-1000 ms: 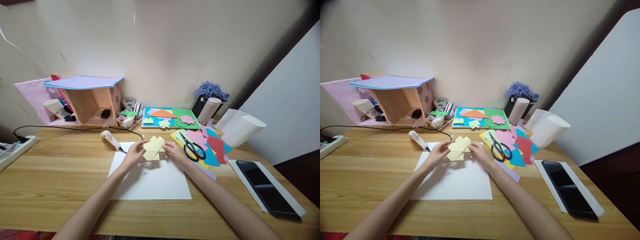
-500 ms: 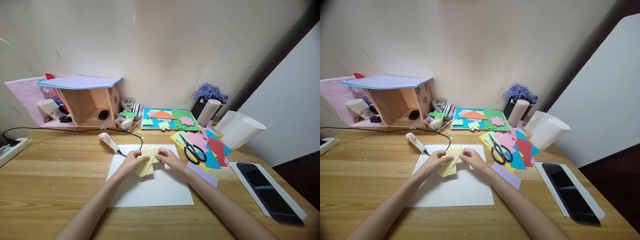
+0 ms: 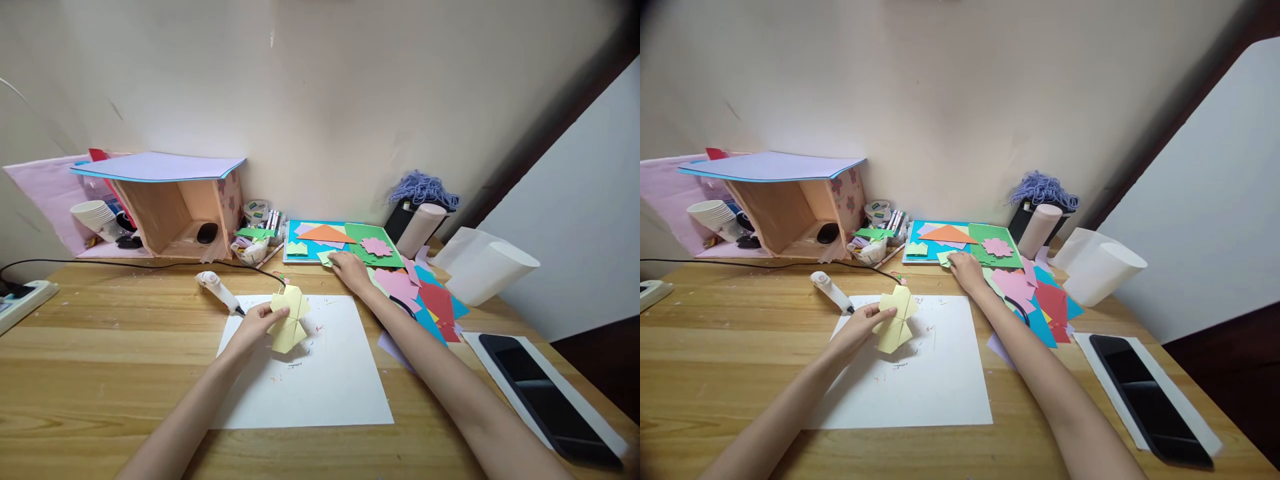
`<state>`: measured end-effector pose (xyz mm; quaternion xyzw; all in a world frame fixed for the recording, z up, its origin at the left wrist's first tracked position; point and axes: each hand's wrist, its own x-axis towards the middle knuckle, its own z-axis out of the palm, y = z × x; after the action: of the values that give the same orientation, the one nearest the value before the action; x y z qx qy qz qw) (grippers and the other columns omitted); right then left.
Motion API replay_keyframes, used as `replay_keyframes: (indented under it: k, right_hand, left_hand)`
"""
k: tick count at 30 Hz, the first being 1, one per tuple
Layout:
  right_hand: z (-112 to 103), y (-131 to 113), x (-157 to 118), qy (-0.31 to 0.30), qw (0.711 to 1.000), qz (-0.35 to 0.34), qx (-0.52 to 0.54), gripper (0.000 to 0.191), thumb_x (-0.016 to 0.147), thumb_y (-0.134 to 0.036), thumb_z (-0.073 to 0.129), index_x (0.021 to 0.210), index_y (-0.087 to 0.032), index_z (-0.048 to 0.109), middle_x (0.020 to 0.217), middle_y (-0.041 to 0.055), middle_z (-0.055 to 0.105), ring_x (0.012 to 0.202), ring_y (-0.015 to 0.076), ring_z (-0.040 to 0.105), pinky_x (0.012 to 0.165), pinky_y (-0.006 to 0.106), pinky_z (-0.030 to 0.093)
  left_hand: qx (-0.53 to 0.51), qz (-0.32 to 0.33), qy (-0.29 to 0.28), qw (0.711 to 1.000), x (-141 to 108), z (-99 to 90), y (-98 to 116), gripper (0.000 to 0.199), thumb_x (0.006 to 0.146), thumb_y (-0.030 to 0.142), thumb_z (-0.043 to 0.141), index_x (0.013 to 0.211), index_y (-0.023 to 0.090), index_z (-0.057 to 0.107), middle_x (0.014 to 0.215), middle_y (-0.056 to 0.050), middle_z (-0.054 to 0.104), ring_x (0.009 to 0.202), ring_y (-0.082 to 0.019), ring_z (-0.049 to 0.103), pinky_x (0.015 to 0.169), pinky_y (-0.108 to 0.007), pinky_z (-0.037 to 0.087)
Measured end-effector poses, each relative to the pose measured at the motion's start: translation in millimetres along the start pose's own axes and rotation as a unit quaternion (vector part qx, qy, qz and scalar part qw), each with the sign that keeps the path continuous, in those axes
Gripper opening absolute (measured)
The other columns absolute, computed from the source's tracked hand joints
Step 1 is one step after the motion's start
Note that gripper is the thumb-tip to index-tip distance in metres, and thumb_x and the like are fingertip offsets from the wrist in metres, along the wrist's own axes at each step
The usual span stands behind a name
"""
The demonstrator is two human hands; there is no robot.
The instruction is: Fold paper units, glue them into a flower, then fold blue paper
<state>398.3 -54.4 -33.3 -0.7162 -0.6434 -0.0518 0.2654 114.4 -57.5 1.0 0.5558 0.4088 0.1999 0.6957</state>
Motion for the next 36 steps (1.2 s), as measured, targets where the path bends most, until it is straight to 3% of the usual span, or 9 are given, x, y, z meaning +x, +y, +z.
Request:
replay_keyframes:
  k: [4, 7, 11, 16, 21, 27, 36]
  right_hand:
    - [-11, -17, -11, 0.042, 0.998, 0.023, 0.026, 0.026, 0.086, -0.018, 0.038, 0.094, -0.018, 0.063, 0.098, 0.0092, 0.065, 0.097, 0.0247, 0.055, 0.084, 0.038, 0.039]
    - [-26, -46, -31, 0.116, 0.968, 0.081, 0.205, 0.021, 0.086, -0.029, 0.041, 0.091, -0.019, 0.059, 0.092, 0.0070, 0.064, 0.087, 0.0220, 0.056, 0.076, 0.033, 0.042]
    - [-31, -85, -65, 0.055, 0.889, 0.153, 0.428, 0.024, 0.081, -0.042, 0.049, 0.078, -0.018, 0.054, 0.080, 0.0049, 0.058, 0.070, 0.0173, 0.053, 0.058, 0.026, 0.044]
    - [-13, -105, -91, -0.031, 0.843, 0.195, 0.501, 0.025, 0.077, -0.044, 0.052, 0.077, -0.020, 0.055, 0.078, 0.0023, 0.058, 0.053, 0.0125, 0.049, 0.048, 0.026, 0.041]
    - [-4, -100, -91, -0.019, 0.851, 0.231, 0.472, 0.025, 0.076, -0.044, 0.053, 0.074, -0.020, 0.055, 0.067, -0.0001, 0.055, 0.042, 0.0103, 0.038, 0.042, 0.026, 0.032]
    - [-2, -96, -93, -0.010, 0.872, 0.227, 0.433, 0.022, 0.077, -0.041, 0.053, 0.071, -0.020, 0.053, 0.060, -0.0021, 0.048, 0.045, 0.0105, 0.035, 0.042, 0.024, 0.029]
    - [-1, -97, -93, -0.032, 0.827, 0.244, 0.505, 0.026, 0.076, -0.045, 0.056, 0.074, -0.020, 0.051, 0.053, -0.0052, 0.039, 0.039, 0.0081, 0.035, 0.036, 0.022, 0.027]
  left_hand:
    - [-0.031, 0.010, 0.005, 0.999, 1, 1.6, -2, 0.046, 0.065, 0.053, 0.063, 0.087, 0.012, 0.066, 0.081, -0.008, 0.069, 0.071, -0.020, 0.061, 0.061, -0.026, 0.044]
    - [-0.046, 0.016, 0.027, 0.998, 3, 2.1, -5, 0.047, 0.064, 0.053, 0.063, 0.084, 0.011, 0.065, 0.079, -0.009, 0.069, 0.069, -0.019, 0.061, 0.059, -0.026, 0.043]
    - [-0.053, 0.032, 0.056, 0.997, 8, 1.3, -12, 0.044, 0.064, 0.052, 0.065, 0.080, 0.010, 0.064, 0.078, -0.009, 0.068, 0.064, -0.017, 0.060, 0.058, -0.025, 0.043]
    - [-0.050, 0.051, 0.100, 0.992, 10, -0.8, -16, 0.045, 0.062, 0.053, 0.066, 0.078, 0.011, 0.064, 0.076, -0.008, 0.069, 0.068, -0.019, 0.061, 0.060, -0.025, 0.044]
    - [-0.075, 0.048, 0.071, 0.994, 9, -0.5, -13, 0.046, 0.062, 0.051, 0.067, 0.084, 0.010, 0.067, 0.078, -0.009, 0.069, 0.072, -0.020, 0.062, 0.062, -0.025, 0.045]
    - [-0.049, 0.045, 0.076, 0.995, 7, 2.7, -13, 0.039, 0.061, 0.048, 0.069, 0.077, 0.012, 0.069, 0.075, -0.005, 0.069, 0.066, -0.017, 0.059, 0.058, -0.023, 0.042]
    - [-0.034, 0.021, 0.053, 0.998, 4, 6.6, -11, 0.038, 0.057, 0.048, 0.072, 0.074, 0.013, 0.070, 0.074, -0.006, 0.069, 0.064, -0.018, 0.060, 0.056, -0.024, 0.042]
